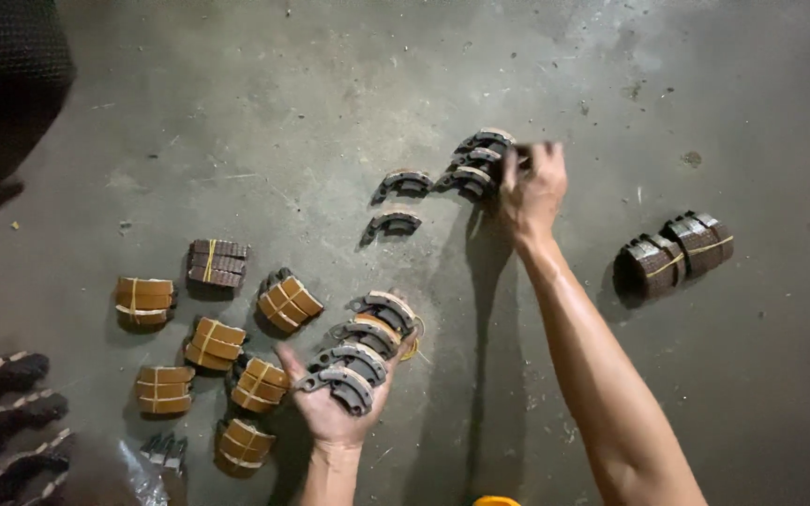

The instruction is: Bundling motorcycle brake shoes with rubber bands and packing them into a cardboard box

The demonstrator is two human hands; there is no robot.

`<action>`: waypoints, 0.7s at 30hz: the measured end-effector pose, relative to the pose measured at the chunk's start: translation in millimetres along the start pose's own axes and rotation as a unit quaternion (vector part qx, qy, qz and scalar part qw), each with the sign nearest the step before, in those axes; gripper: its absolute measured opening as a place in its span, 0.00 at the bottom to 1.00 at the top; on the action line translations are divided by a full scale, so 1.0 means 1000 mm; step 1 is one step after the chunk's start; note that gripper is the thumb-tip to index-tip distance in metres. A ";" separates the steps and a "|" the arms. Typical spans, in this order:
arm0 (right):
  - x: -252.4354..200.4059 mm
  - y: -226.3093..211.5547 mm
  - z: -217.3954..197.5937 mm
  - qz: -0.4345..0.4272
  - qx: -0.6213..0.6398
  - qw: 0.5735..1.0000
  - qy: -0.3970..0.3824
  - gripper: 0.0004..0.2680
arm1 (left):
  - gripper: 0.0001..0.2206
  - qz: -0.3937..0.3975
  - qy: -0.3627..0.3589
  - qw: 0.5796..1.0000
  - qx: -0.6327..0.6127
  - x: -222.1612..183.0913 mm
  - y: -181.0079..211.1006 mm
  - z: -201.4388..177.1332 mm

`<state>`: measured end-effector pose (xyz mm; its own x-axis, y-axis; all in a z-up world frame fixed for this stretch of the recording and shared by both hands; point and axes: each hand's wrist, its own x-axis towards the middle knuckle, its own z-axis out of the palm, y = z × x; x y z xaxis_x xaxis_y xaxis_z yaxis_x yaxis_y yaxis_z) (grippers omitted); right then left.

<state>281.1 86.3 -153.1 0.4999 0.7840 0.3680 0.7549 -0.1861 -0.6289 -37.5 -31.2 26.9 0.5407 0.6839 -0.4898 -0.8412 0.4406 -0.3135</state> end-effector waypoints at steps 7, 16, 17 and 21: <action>0.036 0.020 -0.013 0.077 -0.027 0.988 -0.128 0.06 | 0.43 0.016 0.020 1.000 0.015 -0.002 0.005 0.001; -0.058 -0.114 -0.123 0.415 0.365 0.831 -0.068 0.07 | 0.40 0.061 0.066 0.994 0.057 -0.005 0.007 0.001; -0.071 -0.138 -0.127 0.466 0.417 0.778 -0.067 0.09 | 0.39 0.063 0.075 0.993 0.064 -0.006 0.007 0.001; -0.130 -0.187 -0.125 0.572 0.504 0.643 -0.072 0.12 | 0.38 0.087 0.098 0.987 0.093 -0.008 0.005 -0.002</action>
<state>128.0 -55.2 2.3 0.3836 0.5355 -0.7524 -0.7674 -0.2683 -0.5823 -45.9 -36.1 27.9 0.3628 0.6405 -0.6768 -0.8961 0.4391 -0.0648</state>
